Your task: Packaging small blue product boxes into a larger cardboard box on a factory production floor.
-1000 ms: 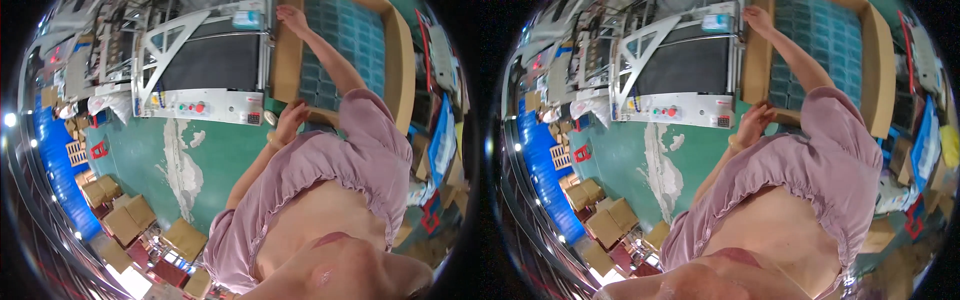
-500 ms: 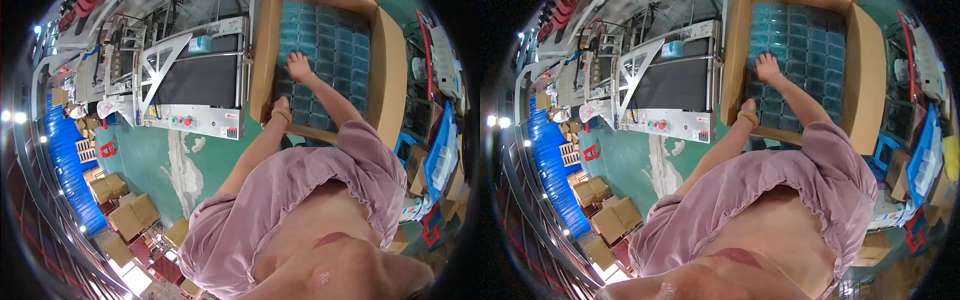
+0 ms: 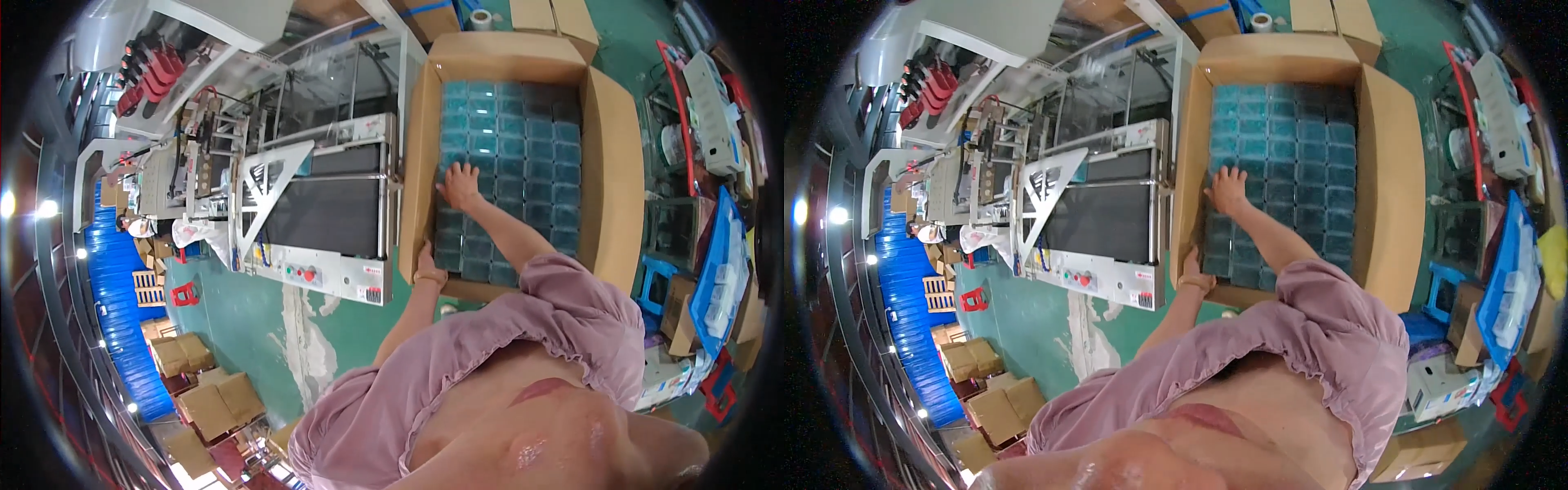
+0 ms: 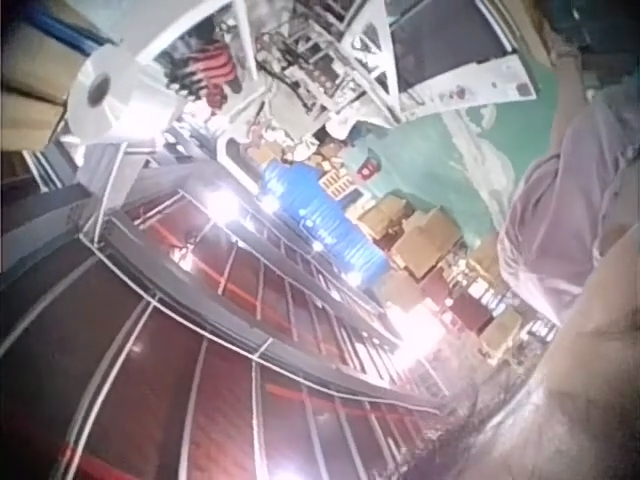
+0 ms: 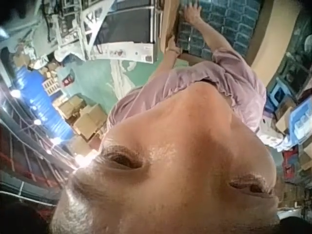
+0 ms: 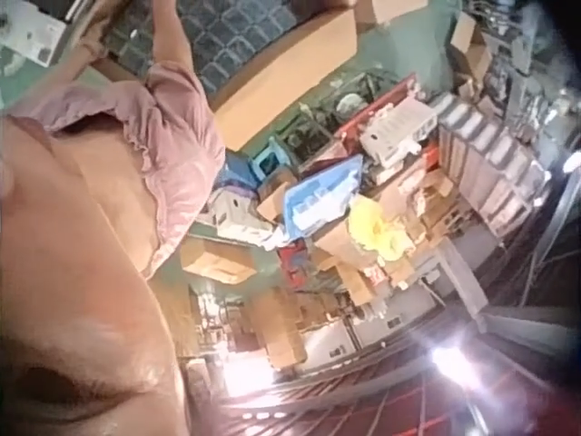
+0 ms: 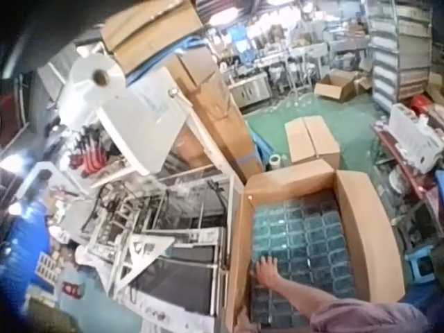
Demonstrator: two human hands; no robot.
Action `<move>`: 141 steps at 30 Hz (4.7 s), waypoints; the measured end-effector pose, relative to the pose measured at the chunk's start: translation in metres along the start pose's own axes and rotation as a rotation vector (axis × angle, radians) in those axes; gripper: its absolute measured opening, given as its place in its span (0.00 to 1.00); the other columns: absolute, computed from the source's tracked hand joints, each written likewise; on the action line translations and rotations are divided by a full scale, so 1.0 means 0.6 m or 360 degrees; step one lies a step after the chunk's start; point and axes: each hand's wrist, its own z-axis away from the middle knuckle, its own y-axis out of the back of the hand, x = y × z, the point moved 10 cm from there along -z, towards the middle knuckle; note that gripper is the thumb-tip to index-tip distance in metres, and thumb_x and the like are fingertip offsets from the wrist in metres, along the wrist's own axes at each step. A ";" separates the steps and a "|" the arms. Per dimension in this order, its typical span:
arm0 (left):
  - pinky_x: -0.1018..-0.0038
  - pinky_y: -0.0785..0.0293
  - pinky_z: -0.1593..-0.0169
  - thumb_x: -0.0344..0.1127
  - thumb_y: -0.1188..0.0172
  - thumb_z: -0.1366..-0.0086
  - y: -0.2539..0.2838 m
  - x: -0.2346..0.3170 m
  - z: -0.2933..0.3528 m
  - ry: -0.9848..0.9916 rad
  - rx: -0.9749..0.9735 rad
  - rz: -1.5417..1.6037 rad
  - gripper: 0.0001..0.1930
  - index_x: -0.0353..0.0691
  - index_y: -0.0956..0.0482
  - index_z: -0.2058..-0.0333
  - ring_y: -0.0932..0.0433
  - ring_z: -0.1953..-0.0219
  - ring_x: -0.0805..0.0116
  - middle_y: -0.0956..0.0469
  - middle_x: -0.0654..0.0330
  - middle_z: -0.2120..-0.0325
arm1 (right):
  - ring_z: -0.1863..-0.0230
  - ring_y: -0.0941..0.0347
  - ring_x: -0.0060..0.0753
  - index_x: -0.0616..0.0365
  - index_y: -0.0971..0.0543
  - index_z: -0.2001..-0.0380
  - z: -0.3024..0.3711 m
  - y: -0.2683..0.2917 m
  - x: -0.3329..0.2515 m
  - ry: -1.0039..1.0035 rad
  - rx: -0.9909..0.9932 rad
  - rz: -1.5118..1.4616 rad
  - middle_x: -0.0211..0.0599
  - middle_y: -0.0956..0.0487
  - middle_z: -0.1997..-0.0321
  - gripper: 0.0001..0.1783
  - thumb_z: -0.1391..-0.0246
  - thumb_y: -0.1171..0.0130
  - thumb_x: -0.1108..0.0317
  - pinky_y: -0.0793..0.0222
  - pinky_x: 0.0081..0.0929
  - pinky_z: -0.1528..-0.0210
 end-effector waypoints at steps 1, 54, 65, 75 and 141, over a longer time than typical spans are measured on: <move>0.67 0.37 0.59 0.58 0.44 0.47 -0.018 -0.003 0.010 0.0035 -0.0146 -0.0169 0.25 0.58 0.31 0.53 0.38 0.52 0.72 0.33 0.69 0.52 | 0.50 0.41 0.48 0.56 0.26 0.58 -0.003 -0.011 0.004 -0.0036 -0.0121 -0.0014 0.40 0.33 0.55 0.27 0.52 0.48 0.45 0.48 0.48 0.48; 0.70 0.31 0.53 0.22 0.32 0.58 0.066 0.213 0.224 -0.1173 -0.1741 0.0294 0.31 0.37 0.31 0.52 0.26 0.57 0.66 0.24 0.60 0.60 | 0.44 0.40 0.42 0.61 0.35 0.50 0.250 0.597 -0.341 0.1585 0.0624 -0.1717 0.49 0.38 0.44 0.36 0.62 0.37 0.55 0.43 0.38 0.45; 0.68 0.30 0.50 0.21 0.33 0.59 0.364 0.322 0.203 -0.1605 -0.1088 0.0407 0.39 0.37 0.39 0.45 0.30 0.51 0.65 0.31 0.58 0.51 | 0.79 0.25 0.33 0.63 0.32 0.55 -0.153 0.048 -0.253 -0.0839 -0.0079 -0.2151 0.40 0.26 0.66 0.39 0.56 0.42 0.38 0.29 0.27 0.81; 0.69 0.34 0.46 0.25 0.35 0.51 0.475 0.336 0.193 -0.1545 -0.0800 0.0656 0.40 0.40 0.46 0.41 0.34 0.47 0.65 0.36 0.59 0.46 | 0.73 0.23 0.33 0.63 0.32 0.51 -0.231 -0.070 -0.258 -0.1035 -0.0102 -0.0925 0.45 0.26 0.59 0.48 0.59 0.52 0.27 0.31 0.22 0.77; 0.69 0.30 0.53 0.26 0.26 0.63 0.405 0.283 0.244 -0.1724 -0.0699 0.0525 0.38 0.33 0.34 0.51 0.27 0.56 0.65 0.27 0.57 0.58 | 0.52 0.30 0.33 0.60 0.25 0.60 -0.106 0.073 -0.339 0.0410 -0.0019 -0.1845 0.40 0.27 0.54 0.23 0.54 0.39 0.53 0.34 0.27 0.55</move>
